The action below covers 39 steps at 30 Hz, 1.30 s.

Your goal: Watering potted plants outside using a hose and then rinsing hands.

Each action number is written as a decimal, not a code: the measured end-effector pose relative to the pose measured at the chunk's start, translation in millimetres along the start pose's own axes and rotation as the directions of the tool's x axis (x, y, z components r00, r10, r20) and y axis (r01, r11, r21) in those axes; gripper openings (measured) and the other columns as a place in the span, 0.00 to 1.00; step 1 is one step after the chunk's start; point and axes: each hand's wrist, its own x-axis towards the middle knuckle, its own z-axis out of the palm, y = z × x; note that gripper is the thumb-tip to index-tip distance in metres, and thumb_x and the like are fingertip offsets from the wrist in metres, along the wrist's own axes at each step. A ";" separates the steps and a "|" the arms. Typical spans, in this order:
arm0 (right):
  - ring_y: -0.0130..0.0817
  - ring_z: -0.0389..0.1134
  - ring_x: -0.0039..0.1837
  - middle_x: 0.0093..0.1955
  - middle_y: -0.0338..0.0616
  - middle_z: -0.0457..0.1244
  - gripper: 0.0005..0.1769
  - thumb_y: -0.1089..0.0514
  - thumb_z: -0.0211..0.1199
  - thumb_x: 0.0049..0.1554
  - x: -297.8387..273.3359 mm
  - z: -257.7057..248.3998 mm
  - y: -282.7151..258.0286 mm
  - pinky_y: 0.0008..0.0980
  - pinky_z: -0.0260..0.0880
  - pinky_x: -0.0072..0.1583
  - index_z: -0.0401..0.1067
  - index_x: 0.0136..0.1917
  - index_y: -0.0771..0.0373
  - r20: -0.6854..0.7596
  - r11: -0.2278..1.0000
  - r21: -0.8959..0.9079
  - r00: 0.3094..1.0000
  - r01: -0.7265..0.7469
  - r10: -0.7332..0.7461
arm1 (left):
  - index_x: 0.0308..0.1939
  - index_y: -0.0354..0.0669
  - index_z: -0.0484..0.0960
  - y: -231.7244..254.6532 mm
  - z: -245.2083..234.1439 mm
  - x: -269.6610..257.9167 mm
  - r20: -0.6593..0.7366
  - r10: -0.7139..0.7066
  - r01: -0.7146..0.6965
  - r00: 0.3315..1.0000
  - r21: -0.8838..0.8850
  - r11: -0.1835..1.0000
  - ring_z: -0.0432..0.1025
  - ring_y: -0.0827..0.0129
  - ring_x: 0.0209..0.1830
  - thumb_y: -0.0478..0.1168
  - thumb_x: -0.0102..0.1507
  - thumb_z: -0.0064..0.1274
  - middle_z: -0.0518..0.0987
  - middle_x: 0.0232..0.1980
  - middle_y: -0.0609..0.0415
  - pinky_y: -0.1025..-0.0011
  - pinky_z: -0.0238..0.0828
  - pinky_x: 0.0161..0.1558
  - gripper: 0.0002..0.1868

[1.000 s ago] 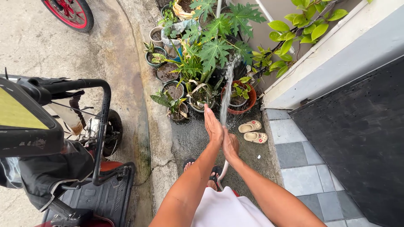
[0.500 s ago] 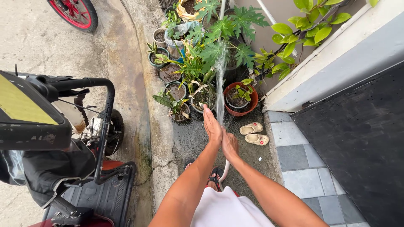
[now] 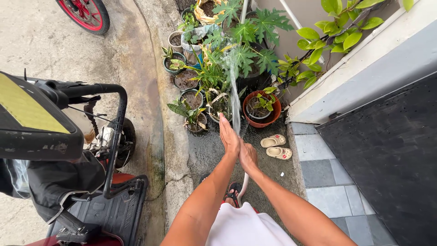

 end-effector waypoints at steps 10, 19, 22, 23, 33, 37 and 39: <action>0.61 0.68 0.41 0.35 0.68 0.65 0.51 0.24 0.35 0.61 -3.4 -3.7 -16.9 0.55 0.64 0.47 0.72 0.36 0.76 0.032 1.000 0.008 0.999 -0.017 0.017 | 0.79 0.43 0.54 6.5 -3.3 4.7 0.019 -0.001 0.001 1.000 -0.001 1.000 0.47 0.57 0.83 0.61 0.72 0.19 0.54 0.82 0.47 0.65 0.41 0.78 0.38; 0.66 0.70 0.45 0.39 0.70 0.67 0.50 0.25 0.36 0.61 1.2 -4.1 -25.4 0.58 0.65 0.49 0.74 0.38 0.74 0.028 1.000 -0.002 0.999 -0.024 0.024 | 0.78 0.40 0.57 10.8 -3.7 10.8 0.001 0.035 -0.035 0.999 -0.013 0.999 0.50 0.57 0.82 0.61 0.73 0.20 0.58 0.81 0.46 0.65 0.43 0.78 0.38; 0.67 0.70 0.46 0.39 0.72 0.66 0.50 0.24 0.38 0.61 3.4 -4.8 -29.4 0.58 0.65 0.50 0.73 0.38 0.75 0.004 0.999 -0.007 0.999 -0.032 0.032 | 0.79 0.41 0.55 19.6 -4.5 10.5 0.015 0.015 -0.015 1.000 -0.003 1.000 0.50 0.57 0.82 0.62 0.72 0.19 0.57 0.81 0.47 0.65 0.43 0.77 0.38; 0.68 0.69 0.46 0.39 0.72 0.66 0.49 0.24 0.38 0.61 3.2 -5.3 -31.8 0.58 0.65 0.50 0.73 0.38 0.75 0.004 1.000 0.000 1.000 -0.027 0.027 | 0.79 0.41 0.55 20.6 -4.7 11.7 0.019 0.013 -0.013 1.000 -0.002 1.000 0.50 0.57 0.82 0.62 0.72 0.19 0.56 0.82 0.47 0.65 0.43 0.77 0.38; 0.64 0.69 0.41 0.35 0.70 0.65 0.51 0.24 0.36 0.61 14.3 -4.1 -44.4 0.57 0.64 0.46 0.71 0.36 0.77 -0.013 0.998 0.044 0.999 0.041 -0.041 | 0.79 0.43 0.52 39.4 -2.4 25.3 0.039 -0.023 0.024 0.999 -0.032 0.999 0.48 0.57 0.82 0.64 0.71 0.18 0.54 0.82 0.48 0.65 0.41 0.77 0.40; 0.64 0.68 0.39 0.34 0.70 0.64 0.52 0.24 0.36 0.61 21.6 -2.8 -47.5 0.57 0.63 0.46 0.70 0.35 0.78 -0.009 0.999 0.018 0.999 0.036 -0.036 | 0.79 0.43 0.54 44.4 -1.5 31.4 0.018 -0.030 0.031 0.999 -0.044 0.999 0.51 0.56 0.81 0.65 0.71 0.19 0.57 0.81 0.47 0.65 0.44 0.77 0.41; 0.65 0.69 0.41 0.35 0.71 0.64 0.50 0.24 0.36 0.61 22.1 -4.2 -52.0 0.57 0.64 0.46 0.71 0.37 0.77 -0.008 0.998 0.036 0.999 0.049 -0.049 | 0.79 0.43 0.54 48.6 -1.2 32.5 0.028 -0.037 0.038 0.999 -0.039 0.998 0.50 0.56 0.81 0.64 0.71 0.19 0.56 0.81 0.47 0.64 0.43 0.77 0.40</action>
